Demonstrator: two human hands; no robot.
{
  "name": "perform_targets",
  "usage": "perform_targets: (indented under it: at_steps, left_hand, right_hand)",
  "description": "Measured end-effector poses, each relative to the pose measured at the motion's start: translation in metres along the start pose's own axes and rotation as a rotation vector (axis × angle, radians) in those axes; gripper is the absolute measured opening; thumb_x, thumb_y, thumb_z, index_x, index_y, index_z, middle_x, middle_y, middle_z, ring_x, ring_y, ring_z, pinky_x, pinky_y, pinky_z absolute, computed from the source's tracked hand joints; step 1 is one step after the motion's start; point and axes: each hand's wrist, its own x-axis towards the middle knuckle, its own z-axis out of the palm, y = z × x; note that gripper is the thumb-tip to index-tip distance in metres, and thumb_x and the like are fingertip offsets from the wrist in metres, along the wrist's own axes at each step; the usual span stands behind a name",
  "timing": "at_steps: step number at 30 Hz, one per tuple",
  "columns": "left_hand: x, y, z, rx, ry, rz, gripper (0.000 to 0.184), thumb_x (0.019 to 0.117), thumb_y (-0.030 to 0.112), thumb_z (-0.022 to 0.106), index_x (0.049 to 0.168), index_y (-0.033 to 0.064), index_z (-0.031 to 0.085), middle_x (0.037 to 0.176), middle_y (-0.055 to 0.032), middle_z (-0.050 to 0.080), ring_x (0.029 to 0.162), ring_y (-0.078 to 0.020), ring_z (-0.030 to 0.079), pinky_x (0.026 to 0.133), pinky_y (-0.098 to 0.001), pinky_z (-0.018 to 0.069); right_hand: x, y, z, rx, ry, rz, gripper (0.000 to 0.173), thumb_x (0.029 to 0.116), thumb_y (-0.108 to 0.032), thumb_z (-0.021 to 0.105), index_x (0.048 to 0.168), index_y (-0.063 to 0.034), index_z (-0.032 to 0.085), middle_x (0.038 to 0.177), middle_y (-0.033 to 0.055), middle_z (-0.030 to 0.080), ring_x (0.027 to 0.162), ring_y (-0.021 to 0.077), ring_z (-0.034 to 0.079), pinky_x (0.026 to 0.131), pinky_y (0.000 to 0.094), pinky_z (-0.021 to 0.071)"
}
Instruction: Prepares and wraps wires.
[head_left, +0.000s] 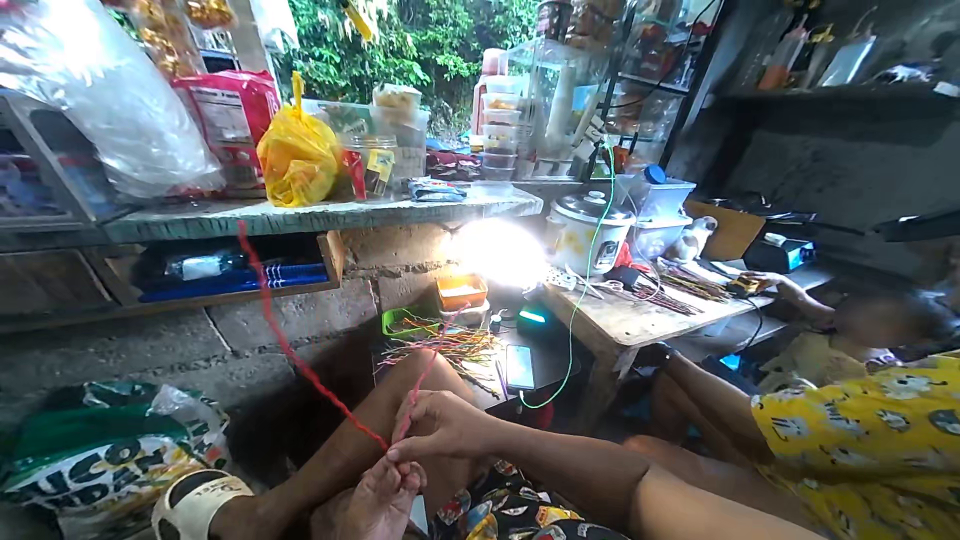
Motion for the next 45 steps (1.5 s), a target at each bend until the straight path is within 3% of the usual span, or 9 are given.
perform_targets:
  at_steps: [6,10,14,19,26,30,33,40,45]
  left_hand:
    - [0.000,0.003,0.004,0.057,0.028,0.039,0.020,0.0909,0.033,0.072,0.103,0.0203,0.081,0.091,0.0040,0.077,0.083,-0.0046,0.072,0.081,-0.0225,0.0585]
    - [-0.001,0.008,0.021,0.668,0.347,0.247,0.011,0.0901,0.008,0.067,0.091,0.0185,0.065,0.085,0.0120,0.068,0.080,0.0027,0.064,0.076,-0.0166,0.0551]
    - [-0.003,0.008,0.020,1.273,0.482,0.293,0.021,0.0899,0.021,0.067,0.096,0.0003,0.065,0.087,-0.0005,0.066,0.082,-0.0004,0.061,0.076,-0.0192,0.0504]
    - [-0.003,0.016,0.019,0.814,0.351,0.105,0.015,0.0965,0.016,0.063,0.108,0.0067,0.066,0.095,0.0079,0.070,0.088,0.0001,0.067,0.082,-0.0198,0.0572]
    - [-0.004,0.026,0.018,0.607,0.349,0.070,0.016,0.0960,0.007,0.058,0.090,0.0151,0.070,0.081,0.0096,0.072,0.075,-0.0008,0.068,0.073,-0.0186,0.0579]
    - [-0.006,0.024,0.010,0.212,0.126,0.012,0.013,0.0947,0.028,0.069,0.098,0.0213,0.079,0.088,0.0045,0.076,0.079,-0.0035,0.071,0.076,-0.0204,0.0596]
    - [-0.006,0.015,0.008,0.082,-0.020,-0.075,0.019,0.0947,0.034,0.067,0.104,0.0228,0.080,0.091,0.0050,0.077,0.083,-0.0046,0.072,0.082,-0.0247,0.0604]
    - [-0.006,0.011,0.016,0.282,0.131,-0.022,0.012,0.0902,0.024,0.075,0.101,0.0251,0.079,0.090,0.0071,0.076,0.081,-0.0027,0.070,0.078,-0.0207,0.0584]
    - [-0.003,0.014,0.026,0.818,0.356,0.099,0.020,0.0840,-0.001,0.070,0.088,0.0138,0.057,0.080,0.0140,0.062,0.075,0.0052,0.062,0.070,-0.0163,0.0553]
  right_hand:
    - [0.000,-0.002,0.004,-0.035,0.012,-0.006,0.026,0.0943,-0.019,0.071,0.089,0.0062,0.073,0.101,0.0161,0.067,0.097,0.0161,0.062,0.086,0.0306,0.0503]
    - [-0.001,-0.007,0.009,-0.123,0.166,0.046,0.027,0.0928,-0.021,0.071,0.087,0.0055,0.075,0.097,0.0169,0.069,0.099,0.0203,0.063,0.089,0.0355,0.0500]
    - [-0.002,0.005,0.018,-0.186,0.258,0.056,0.027,0.0917,-0.024,0.072,0.087,0.0018,0.076,0.095,0.0152,0.069,0.095,0.0214,0.064,0.085,0.0397,0.0499]
    - [-0.002,0.012,0.013,-0.102,0.124,0.023,0.024,0.0947,-0.021,0.069,0.094,0.0018,0.076,0.097,0.0147,0.069,0.094,0.0196,0.065,0.085,0.0359,0.0520]
    - [-0.003,0.003,0.014,-0.004,0.042,0.071,0.025,0.0996,-0.016,0.064,0.099,0.0065,0.073,0.101,0.0154,0.068,0.095,0.0155,0.064,0.087,0.0310,0.0516]
    - [-0.002,-0.001,0.007,0.117,-0.091,0.077,0.033,0.1026,-0.016,0.055,0.116,0.0110,0.067,0.117,0.0190,0.062,0.106,0.0192,0.060,0.094,0.0327,0.0502]
    - [-0.001,0.008,0.006,0.172,-0.146,0.043,0.028,0.0996,-0.014,0.059,0.104,0.0118,0.069,0.116,0.0191,0.063,0.108,0.0195,0.059,0.095,0.0339,0.0489]
    - [-0.003,0.012,0.010,0.197,0.001,0.006,0.020,0.0939,-0.011,0.067,0.089,0.0076,0.071,0.103,0.0126,0.065,0.102,0.0128,0.059,0.091,0.0278,0.0470]
    - [-0.005,0.014,0.015,0.179,0.106,0.133,0.018,0.0949,-0.011,0.068,0.094,0.0069,0.073,0.104,0.0134,0.066,0.101,0.0141,0.061,0.090,0.0298,0.0496]
